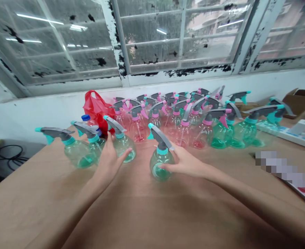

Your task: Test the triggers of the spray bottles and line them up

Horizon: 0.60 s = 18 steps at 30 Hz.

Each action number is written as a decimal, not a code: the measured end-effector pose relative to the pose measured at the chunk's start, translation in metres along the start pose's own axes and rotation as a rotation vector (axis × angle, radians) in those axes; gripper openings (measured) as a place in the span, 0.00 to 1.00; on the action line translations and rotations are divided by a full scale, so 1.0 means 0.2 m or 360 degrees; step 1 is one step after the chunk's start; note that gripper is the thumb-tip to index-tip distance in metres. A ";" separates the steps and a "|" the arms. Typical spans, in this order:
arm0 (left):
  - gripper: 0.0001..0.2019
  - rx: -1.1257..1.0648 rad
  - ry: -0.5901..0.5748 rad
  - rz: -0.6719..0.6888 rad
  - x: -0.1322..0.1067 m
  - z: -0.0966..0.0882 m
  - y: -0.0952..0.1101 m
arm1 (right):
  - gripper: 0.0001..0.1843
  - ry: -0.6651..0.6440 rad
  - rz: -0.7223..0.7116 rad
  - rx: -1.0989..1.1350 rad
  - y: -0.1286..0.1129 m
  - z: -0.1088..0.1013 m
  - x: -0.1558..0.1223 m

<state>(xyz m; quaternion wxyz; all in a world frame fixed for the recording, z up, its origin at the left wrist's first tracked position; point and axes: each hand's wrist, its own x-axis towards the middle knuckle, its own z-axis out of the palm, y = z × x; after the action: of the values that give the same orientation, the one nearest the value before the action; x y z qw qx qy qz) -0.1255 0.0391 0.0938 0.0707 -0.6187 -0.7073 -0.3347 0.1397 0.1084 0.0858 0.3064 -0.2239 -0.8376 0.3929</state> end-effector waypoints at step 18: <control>0.29 -0.0881 -0.0875 0.0368 -0.49 0.30 0.46 | 0.29 0.0103 0.0303 0.0250 -0.12 -0.10 -0.28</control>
<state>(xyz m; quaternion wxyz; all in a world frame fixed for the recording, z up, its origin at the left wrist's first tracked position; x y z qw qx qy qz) 0.0000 -0.0073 0.0317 -0.2532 -0.7562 -0.5088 -0.3243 0.1900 0.0704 0.0952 0.3113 -0.2902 -0.7689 0.4772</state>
